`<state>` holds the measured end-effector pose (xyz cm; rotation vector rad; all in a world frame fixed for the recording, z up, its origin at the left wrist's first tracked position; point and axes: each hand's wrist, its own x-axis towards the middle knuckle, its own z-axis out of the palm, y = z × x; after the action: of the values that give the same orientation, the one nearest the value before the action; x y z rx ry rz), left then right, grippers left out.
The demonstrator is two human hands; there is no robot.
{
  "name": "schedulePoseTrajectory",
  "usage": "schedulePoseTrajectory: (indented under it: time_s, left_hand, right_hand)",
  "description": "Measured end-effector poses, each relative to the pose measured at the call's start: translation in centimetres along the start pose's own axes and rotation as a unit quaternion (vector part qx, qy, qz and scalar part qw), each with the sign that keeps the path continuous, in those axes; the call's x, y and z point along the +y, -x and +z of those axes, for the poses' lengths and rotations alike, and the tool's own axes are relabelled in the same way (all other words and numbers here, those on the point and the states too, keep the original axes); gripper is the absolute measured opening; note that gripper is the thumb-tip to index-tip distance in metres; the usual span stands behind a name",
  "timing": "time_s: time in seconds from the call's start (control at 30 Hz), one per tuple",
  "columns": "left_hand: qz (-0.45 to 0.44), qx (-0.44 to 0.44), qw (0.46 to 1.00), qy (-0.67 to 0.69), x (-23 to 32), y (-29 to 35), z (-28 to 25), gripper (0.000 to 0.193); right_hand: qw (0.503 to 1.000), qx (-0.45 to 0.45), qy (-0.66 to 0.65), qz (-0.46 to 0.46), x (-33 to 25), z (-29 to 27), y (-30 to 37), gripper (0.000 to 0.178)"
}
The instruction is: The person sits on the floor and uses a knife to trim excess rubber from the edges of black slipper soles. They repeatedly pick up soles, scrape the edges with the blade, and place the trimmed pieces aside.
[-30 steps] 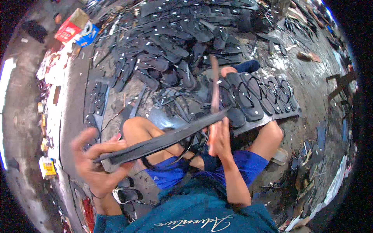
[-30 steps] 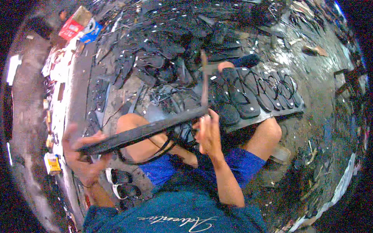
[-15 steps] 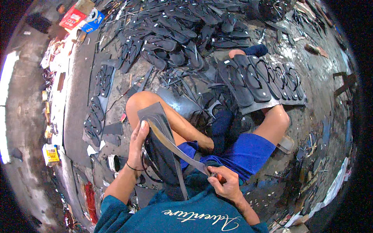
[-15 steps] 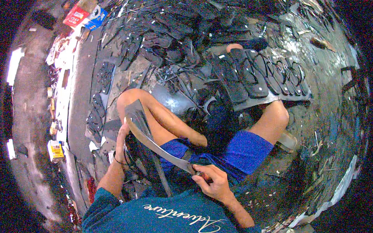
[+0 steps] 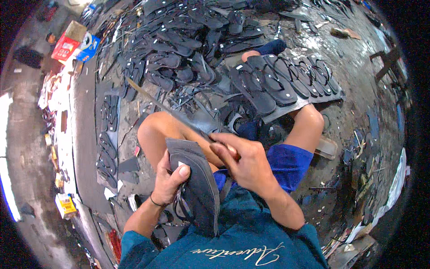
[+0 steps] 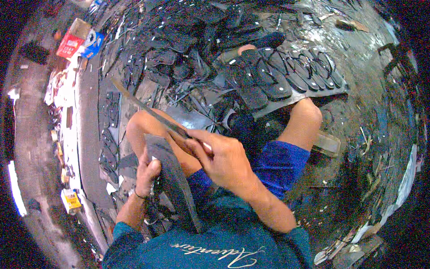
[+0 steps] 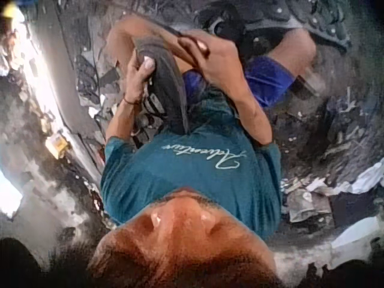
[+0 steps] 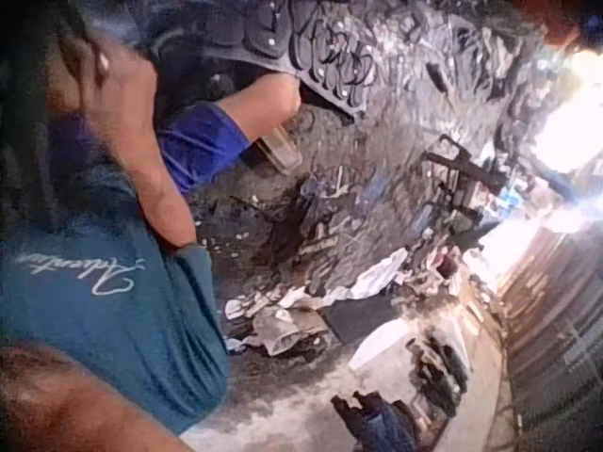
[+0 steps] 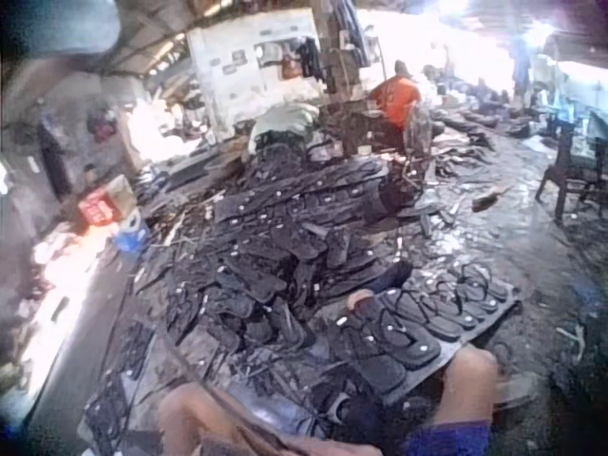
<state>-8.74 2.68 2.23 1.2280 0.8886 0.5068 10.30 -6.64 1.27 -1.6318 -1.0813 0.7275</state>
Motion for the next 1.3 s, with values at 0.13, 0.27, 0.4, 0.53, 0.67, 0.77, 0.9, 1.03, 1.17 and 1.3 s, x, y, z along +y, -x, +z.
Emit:
schedulePoseTrajectory:
  time_s: [0.13,0.27,0.4,0.53,0.67,0.77,0.9,1.03,1.17,1.3]
  left_hand:
    - [0.021,-0.045,0.999,-0.023,5.1,-2.2,-3.1,0.062]
    - [0.024,-0.075,0.995,-0.064,2.7,-1.1,-3.5,0.054]
    - [-0.029,-0.097,0.994,-0.036,0.1,0.7,-3.0,0.049]
    - [-0.029,-0.161,0.985,-0.046,0.0,1.3,-2.9,0.035]
    - [-0.029,-0.189,0.979,-0.07,1.0,1.3,-1.1,0.03]
    - [-0.053,-0.234,0.966,-0.096,1.0,1.2,0.1,0.03]
    - [-0.093,-0.27,0.953,-0.097,1.2,1.4,0.7,0.037]
    - [-0.047,-0.275,0.953,-0.116,3.2,0.9,1.9,0.046]
    - [0.134,-0.151,0.901,-0.385,10.6,-0.5,2.1,0.043]
    - [0.038,-0.095,0.96,-0.259,6.3,4.3,0.8,0.048]
  right_hand:
    - [0.995,0.077,-0.02,-0.066,2.0,-2.1,3.4,0.024]
    - [0.998,-0.052,0.032,-0.005,3.9,-3.9,11.0,0.028]
    - [0.992,-0.092,0.066,0.056,3.5,-5.5,13.0,0.027]
    - [0.988,-0.113,0.094,0.04,1.3,-7.3,11.0,0.026]
    - [0.983,-0.141,0.115,0.029,-1.1,-7.5,8.4,0.025]
    - [0.984,-0.154,0.09,0.016,-2.1,-6.9,6.4,0.026]
    - [0.983,-0.175,0.044,-0.034,-1.8,-5.5,4.2,0.027]
    - [0.967,-0.249,-0.053,0.004,-3.0,-5.4,1.9,0.042]
    - [0.924,-0.189,-0.331,0.046,-1.5,-4.3,2.3,0.055]
    - [0.921,-0.042,-0.387,0.029,1.7,-2.3,4.9,0.059]
